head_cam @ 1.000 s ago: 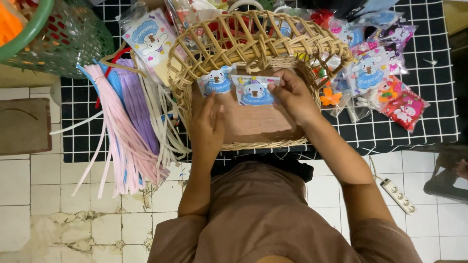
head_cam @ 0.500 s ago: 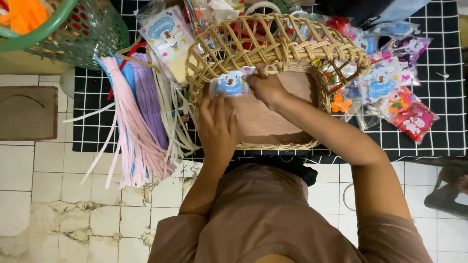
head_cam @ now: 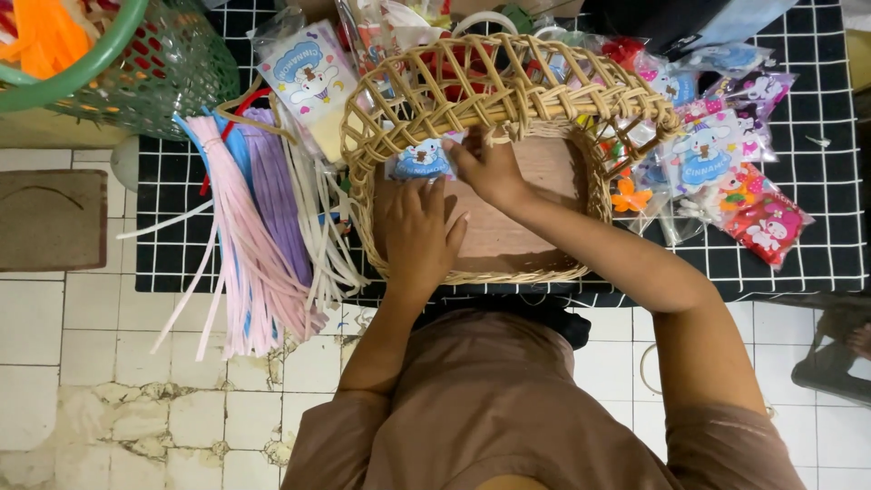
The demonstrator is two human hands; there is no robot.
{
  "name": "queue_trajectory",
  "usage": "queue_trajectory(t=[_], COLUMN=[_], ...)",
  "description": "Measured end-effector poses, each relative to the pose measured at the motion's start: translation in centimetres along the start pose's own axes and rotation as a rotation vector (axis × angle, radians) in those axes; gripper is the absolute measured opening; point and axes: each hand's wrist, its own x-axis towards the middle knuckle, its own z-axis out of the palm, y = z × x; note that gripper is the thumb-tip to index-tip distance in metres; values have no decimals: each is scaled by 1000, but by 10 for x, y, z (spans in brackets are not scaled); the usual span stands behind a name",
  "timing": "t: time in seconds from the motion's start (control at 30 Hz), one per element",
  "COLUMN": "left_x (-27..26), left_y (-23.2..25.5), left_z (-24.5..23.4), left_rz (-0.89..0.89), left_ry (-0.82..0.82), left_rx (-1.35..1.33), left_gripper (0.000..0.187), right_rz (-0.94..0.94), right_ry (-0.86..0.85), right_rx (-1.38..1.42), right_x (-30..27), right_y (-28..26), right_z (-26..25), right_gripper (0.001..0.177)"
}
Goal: The person is arranging small packaged souvenir items into a wicker basket, likely for sale or as a gift set.
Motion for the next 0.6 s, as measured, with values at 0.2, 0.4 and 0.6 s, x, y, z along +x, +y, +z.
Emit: queue_trajectory(t=[0.2, 0.4, 0.6], left_x=[7, -2, 1], left_y=[-3, -11, -5], left_z=[-11, 10, 2], left_rz=[40, 50, 48], left_ry=[158, 155, 127], left_rx=[26, 40, 40], left_gripper=[59, 63, 58], right_rz=[164, 207, 263], right_ry=[72, 81, 57], right_rx=[324, 300, 302], right_x=[-3, 3, 10], right_y=[11, -8, 14], right_z=[6, -8, 3], right_gripper=[12, 10, 12])
